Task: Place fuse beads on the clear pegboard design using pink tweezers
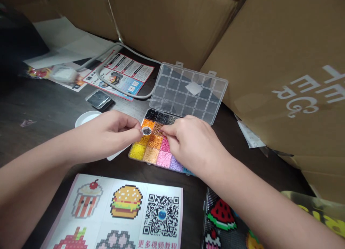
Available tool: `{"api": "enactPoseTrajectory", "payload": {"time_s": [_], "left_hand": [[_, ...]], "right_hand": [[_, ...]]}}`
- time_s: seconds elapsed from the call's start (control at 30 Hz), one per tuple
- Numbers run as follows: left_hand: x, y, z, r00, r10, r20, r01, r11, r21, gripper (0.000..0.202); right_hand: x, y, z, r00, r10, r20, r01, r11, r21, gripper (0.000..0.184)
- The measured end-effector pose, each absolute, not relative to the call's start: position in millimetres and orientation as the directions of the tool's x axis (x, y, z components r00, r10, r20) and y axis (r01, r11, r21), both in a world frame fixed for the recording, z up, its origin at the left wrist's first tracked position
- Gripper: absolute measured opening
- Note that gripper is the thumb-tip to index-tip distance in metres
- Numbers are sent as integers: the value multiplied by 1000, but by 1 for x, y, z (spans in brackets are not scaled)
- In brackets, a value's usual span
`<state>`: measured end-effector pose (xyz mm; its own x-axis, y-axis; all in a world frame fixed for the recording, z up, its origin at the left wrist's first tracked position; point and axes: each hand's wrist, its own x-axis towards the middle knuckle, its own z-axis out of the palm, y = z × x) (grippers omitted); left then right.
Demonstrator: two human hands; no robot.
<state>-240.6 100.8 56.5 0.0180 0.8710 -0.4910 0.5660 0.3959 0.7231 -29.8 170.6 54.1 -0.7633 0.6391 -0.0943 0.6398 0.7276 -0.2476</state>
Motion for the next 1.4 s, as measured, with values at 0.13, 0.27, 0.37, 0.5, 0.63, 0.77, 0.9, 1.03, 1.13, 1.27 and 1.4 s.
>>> {"api": "enactPoseTrajectory", "payload": {"time_s": [0.13,0.27,0.37,0.5,0.63,0.77,0.9,1.03,1.13,1.27,1.4], "left_hand": [[-240,100,57,22,864,-503,541,413,733,27],[-240,100,58,13,872,-489,546,403,734,29],[-241,101,57,25,869,-494,556,399,729,31],[-242,103,56,50,859,-510,568,395,722,30],[-242,102,54,57,872,-487,581,367,726,31],[-243,100,51,88,873,-480,572,351,742,28],[-245,100,49,113,877,-467,550,336,765,23],[-246,101,49,131,876,-465,545,328,771,21],[-245,101,50,129,876,-464,551,326,768,24],[-244,100,51,116,874,-473,562,334,757,28],[-244,100,50,106,874,-474,582,331,742,29]], "right_hand": [[-29,171,58,-755,650,-85,646,715,-268,28],[-31,171,62,-750,652,-111,656,710,-256,28],[-33,171,63,-746,655,-117,661,709,-247,28],[-32,172,63,-742,663,-98,662,703,-259,28],[-30,170,68,-749,661,-44,642,707,-299,28],[-31,162,75,-770,639,0,600,723,-343,30],[-35,155,75,-780,626,-7,588,729,-351,30],[-33,156,74,-777,629,5,585,725,-362,28],[-28,158,75,-762,648,6,601,711,-365,27],[-19,163,75,-731,682,-24,648,682,-338,26],[-16,165,71,-737,670,-87,660,685,-309,27]]}}
